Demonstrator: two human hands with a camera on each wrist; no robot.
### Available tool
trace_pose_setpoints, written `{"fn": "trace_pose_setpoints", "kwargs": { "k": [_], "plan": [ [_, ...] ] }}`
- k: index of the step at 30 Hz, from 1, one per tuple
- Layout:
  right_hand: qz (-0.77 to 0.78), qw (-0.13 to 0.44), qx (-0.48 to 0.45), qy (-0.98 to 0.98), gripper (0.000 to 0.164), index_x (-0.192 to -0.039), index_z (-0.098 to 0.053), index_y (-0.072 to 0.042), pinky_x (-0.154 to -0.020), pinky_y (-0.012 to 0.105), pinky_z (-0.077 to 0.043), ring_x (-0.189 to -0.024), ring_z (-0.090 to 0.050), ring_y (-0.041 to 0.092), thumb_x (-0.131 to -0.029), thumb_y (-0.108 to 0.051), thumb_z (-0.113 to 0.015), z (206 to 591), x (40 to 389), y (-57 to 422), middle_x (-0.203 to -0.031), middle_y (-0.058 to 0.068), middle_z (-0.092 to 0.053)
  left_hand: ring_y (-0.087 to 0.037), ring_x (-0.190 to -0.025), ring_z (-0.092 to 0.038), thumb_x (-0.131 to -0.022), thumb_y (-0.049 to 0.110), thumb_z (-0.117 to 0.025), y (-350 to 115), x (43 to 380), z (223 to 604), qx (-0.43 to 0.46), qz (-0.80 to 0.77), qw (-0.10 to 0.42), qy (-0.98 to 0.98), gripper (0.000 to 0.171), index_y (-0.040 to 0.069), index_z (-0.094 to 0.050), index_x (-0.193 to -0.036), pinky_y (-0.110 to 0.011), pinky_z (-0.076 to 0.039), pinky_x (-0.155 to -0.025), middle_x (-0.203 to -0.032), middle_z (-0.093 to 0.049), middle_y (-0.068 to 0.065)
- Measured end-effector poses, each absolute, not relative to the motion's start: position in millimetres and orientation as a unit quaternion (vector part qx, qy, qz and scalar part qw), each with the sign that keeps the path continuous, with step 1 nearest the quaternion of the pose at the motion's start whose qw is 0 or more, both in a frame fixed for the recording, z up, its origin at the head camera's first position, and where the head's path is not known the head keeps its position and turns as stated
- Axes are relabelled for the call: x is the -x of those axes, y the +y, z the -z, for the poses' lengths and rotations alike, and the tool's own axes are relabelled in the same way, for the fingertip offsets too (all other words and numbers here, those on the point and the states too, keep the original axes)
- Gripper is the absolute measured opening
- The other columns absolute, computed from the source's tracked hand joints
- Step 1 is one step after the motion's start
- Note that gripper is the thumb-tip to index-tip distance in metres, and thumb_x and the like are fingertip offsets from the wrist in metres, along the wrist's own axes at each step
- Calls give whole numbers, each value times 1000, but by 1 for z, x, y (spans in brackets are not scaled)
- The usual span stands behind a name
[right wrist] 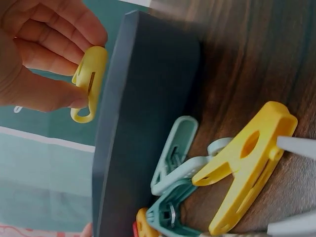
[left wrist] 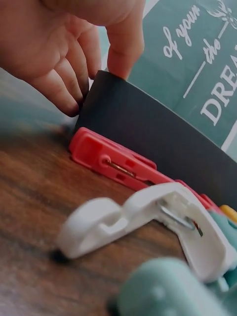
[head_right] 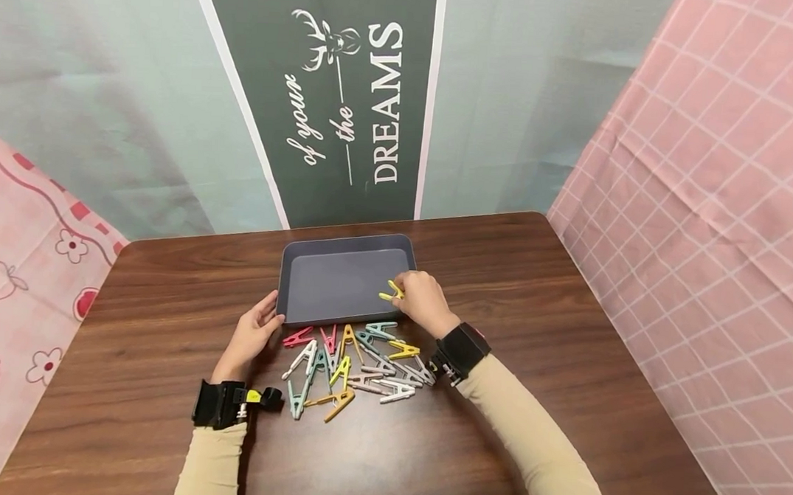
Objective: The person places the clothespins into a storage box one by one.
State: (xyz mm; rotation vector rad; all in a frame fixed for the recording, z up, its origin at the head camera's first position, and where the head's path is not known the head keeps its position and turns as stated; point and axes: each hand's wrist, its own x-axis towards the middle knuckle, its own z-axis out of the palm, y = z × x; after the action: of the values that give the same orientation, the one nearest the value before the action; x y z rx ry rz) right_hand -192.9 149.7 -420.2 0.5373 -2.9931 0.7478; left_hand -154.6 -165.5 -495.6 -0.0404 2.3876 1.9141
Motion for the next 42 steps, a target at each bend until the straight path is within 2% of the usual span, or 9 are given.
{"fn": "trace_pose_setpoints", "kwargs": {
  "k": [11, 17, 22, 30, 36, 42],
  "plan": [
    [-231, -4, -164, -959, 24, -102, -73, 1, -74, 38, -60, -84, -69, 26, -81, -11, -74, 432, 211, 142, -92, 15, -74, -40, -144, -32, -95, -2, -48, -163, 153, 495, 30, -621, 37, 782, 59, -4, -26, -150, -44, -33, -116, -156, -27, -27],
    [-210, -25, -156, -965, 24, -102, -73, -1, -73, 36, -58, -82, -67, 23, -81, -12, -75, 439, 214, 141, -93, 13, -74, -39, -144, -32, -96, -2, -48, -163, 153, 492, 27, -620, 43, 783, 59, -4, -25, -150, -42, -32, -117, -157, -26, -25],
    [-185, -33, -174, -967, 17, -94, -74, -2, -59, 27, -47, -69, -56, 18, -80, -11, -76, 443, 216, 143, -80, 10, -70, -37, -145, -32, -97, 1, -48, -164, 153, 491, 28, -610, 52, 790, 60, -2, -24, -151, -40, -32, -117, -158, -25, -23],
    [-162, -38, -192, -967, 2, -79, -72, -4, -51, 21, -34, -60, -45, 13, -79, -6, -73, 445, 220, 145, -64, 0, -55, -38, -145, -31, -97, 2, -49, -163, 150, 491, 33, -596, 57, 800, 59, -1, -24, -151, -44, -33, -118, -158, -24, -24],
    [-149, -32, -185, -971, 12, -78, -73, -4, -54, 26, -47, -63, -55, 16, -78, 2, -63, 447, 220, 145, -73, 6, -69, -39, -144, -32, -97, 1, -48, -163, 150, 492, 30, -595, 53, 801, 59, -2, -25, -151, -44, -33, -117, -157, -24, -25],
    [-143, -34, -185, -972, 10, -84, -74, -3, -61, 32, -55, -70, -63, 20, -79, 0, -65, 448, 221, 144, -81, 9, -73, -39, -144, -31, -97, 1, -48, -163, 151, 493, 25, -604, 50, 795, 59, -3, -24, -151, -43, -32, -117, -157, -24, -25]
  ]
}}
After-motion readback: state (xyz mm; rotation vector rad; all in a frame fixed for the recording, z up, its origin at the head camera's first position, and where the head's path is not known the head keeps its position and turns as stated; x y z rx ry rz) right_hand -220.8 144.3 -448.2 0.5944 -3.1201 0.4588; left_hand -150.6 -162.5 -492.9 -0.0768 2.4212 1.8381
